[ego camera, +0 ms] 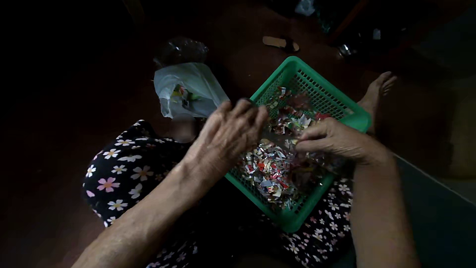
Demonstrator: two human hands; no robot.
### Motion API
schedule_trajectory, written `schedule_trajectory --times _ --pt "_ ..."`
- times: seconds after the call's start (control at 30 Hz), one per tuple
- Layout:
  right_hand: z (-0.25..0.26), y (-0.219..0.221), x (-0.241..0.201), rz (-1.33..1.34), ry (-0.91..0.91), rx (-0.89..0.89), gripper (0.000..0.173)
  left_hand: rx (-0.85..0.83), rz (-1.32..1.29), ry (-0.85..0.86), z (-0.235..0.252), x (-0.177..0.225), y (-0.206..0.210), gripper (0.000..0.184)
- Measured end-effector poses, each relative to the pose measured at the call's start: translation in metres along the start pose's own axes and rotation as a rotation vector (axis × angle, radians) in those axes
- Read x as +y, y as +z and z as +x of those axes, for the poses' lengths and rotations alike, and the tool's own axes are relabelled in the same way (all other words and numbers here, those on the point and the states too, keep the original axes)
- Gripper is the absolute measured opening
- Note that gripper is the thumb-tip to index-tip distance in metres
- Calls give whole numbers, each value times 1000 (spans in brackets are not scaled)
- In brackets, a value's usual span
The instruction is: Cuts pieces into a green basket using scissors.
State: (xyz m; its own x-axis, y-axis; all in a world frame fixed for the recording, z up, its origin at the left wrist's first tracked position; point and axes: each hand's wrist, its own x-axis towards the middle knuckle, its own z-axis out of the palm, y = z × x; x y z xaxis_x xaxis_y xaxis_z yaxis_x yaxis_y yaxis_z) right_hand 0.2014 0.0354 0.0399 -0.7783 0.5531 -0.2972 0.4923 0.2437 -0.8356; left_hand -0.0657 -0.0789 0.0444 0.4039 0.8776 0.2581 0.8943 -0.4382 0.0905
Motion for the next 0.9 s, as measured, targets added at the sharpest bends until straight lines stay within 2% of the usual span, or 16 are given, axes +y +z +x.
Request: schedule_trajectory --times 0.03,0.1,0.17,0.23,0.33,0.4,0.47,0.53,0.6,0.67,0.73,0.8,0.9 --pt "-6 -3 5 11 5 64 20 -30 -16 -100 -5 -8 -6 33" --pt "-14 3 7 13 84 319 30 -62 -11 -305 -15 -22 -21 26" --pt "-2 29 2 -107 171 546 29 -82 40 -470 -20 -31 -32 27" --pt "23 76 1 -289 64 549 16 -60 50 -517 -20 -32 -37 33" --pt "69 153 27 -623 -389 415 18 -51 -15 -481 -13 -25 -36 32" --pt "88 183 46 -750 -532 293 16 -74 -42 -446 -14 -24 -32 28" --pt "87 181 60 -832 -457 158 16 -109 -60 -444 -19 -29 -30 26" --pt "71 157 63 -868 -339 112 23 -113 -66 -469 -23 -34 -32 23" --pt "53 128 63 -868 -182 139 32 -111 -39 -515 -27 -35 -36 23" --pt "40 102 76 -781 -74 239 33 -127 -22 -555 -26 -28 -36 22" --pt "34 80 81 -609 54 348 27 -113 -21 -521 -25 -17 -29 19" --pt "31 66 69 -299 217 499 22 -138 -69 -459 -24 -7 -24 21" --pt "25 62 44 111 285 678 23 -229 -121 -397 -17 -3 -19 25"
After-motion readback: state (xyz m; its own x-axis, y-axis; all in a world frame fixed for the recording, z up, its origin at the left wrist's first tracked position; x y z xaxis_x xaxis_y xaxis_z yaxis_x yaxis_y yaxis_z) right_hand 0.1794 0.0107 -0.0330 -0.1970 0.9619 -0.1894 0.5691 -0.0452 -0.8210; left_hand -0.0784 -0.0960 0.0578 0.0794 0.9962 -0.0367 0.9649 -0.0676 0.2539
